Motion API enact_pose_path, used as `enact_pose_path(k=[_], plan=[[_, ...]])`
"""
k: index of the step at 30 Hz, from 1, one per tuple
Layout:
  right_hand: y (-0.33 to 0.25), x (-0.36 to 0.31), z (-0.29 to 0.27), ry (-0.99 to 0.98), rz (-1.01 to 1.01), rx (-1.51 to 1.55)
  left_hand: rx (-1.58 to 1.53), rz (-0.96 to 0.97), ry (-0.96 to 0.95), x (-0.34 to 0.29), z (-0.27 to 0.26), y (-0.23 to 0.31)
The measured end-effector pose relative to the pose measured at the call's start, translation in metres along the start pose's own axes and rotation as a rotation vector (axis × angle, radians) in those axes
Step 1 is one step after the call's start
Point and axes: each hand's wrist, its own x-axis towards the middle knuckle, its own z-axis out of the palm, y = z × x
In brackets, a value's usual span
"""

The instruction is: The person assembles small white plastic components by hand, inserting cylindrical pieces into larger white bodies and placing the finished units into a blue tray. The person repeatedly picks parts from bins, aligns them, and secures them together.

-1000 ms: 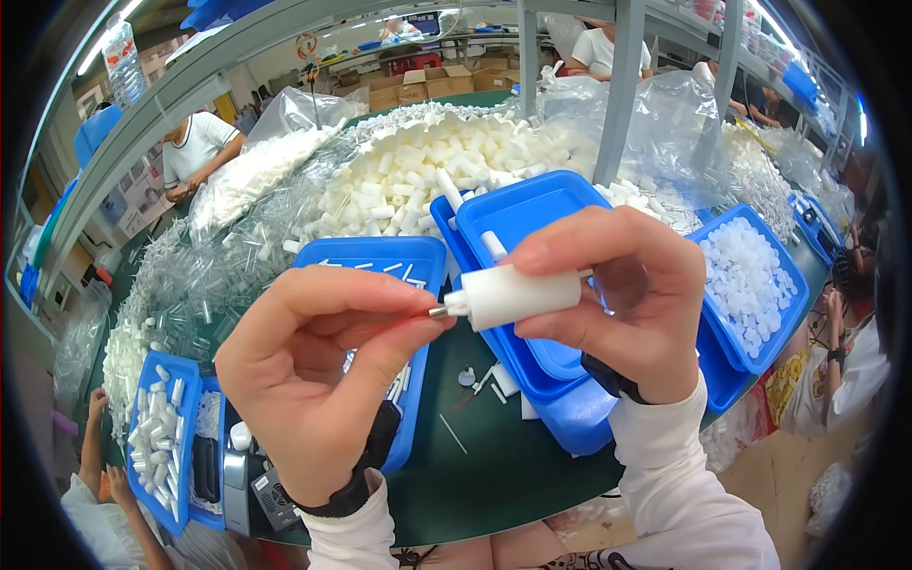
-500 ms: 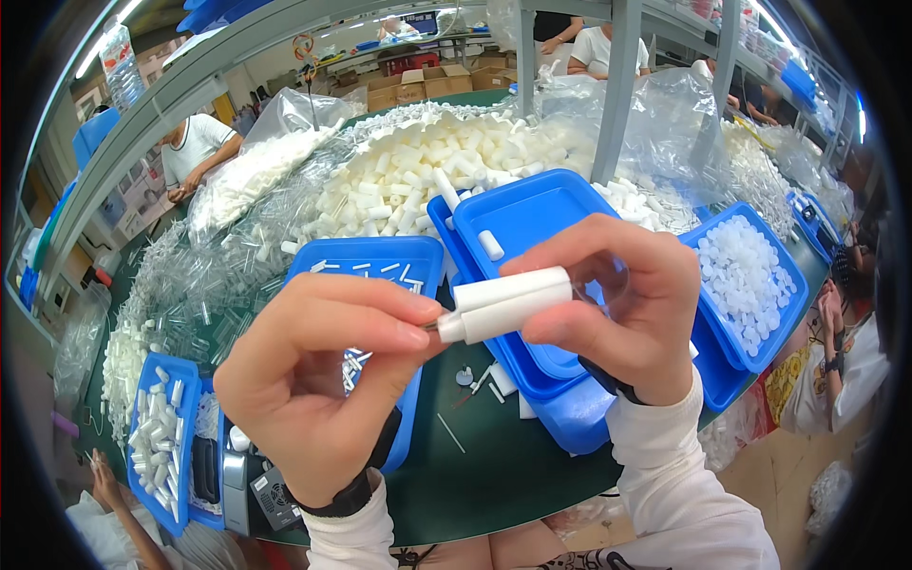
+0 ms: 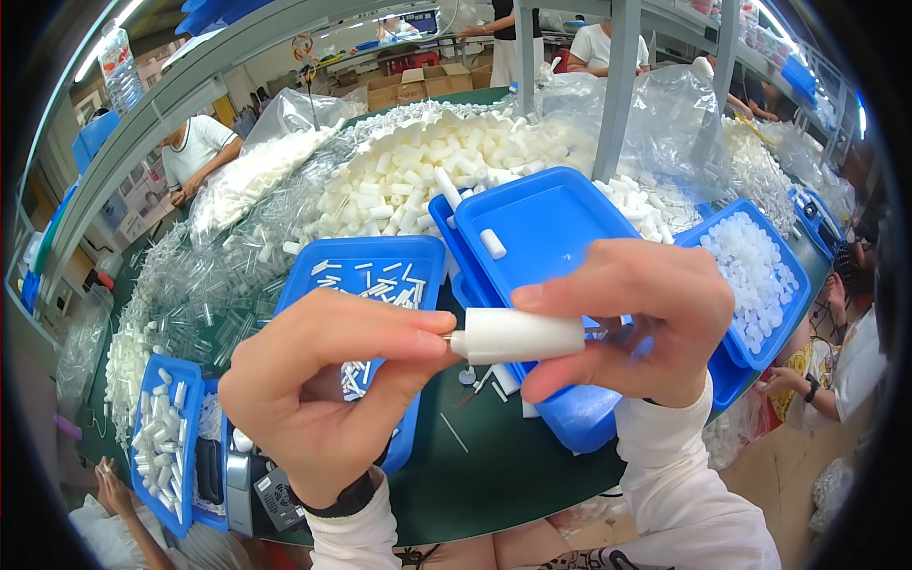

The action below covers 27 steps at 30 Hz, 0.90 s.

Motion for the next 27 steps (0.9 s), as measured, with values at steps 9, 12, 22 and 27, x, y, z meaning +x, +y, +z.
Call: enact_pose_path(k=[9,12,22,27], plan=[[-0.009,0.001,0.003,0.006,0.063,-0.021,-0.05,-0.054,-0.085,0.001,-0.006,0.003],[-0.009,0.002,0.005,-0.012,0.082,-0.022,-0.033,-0.042,-0.081,0.001,-0.004,0.0],[0.0,0.001,0.011,0.112,0.209,0.153,-0.058,0.036,-0.108,0.005,0.001,-0.006],[-0.004,0.001,0.018,0.067,0.265,0.195,-0.168,-0.072,-0.019,0.0,0.008,-0.006]])
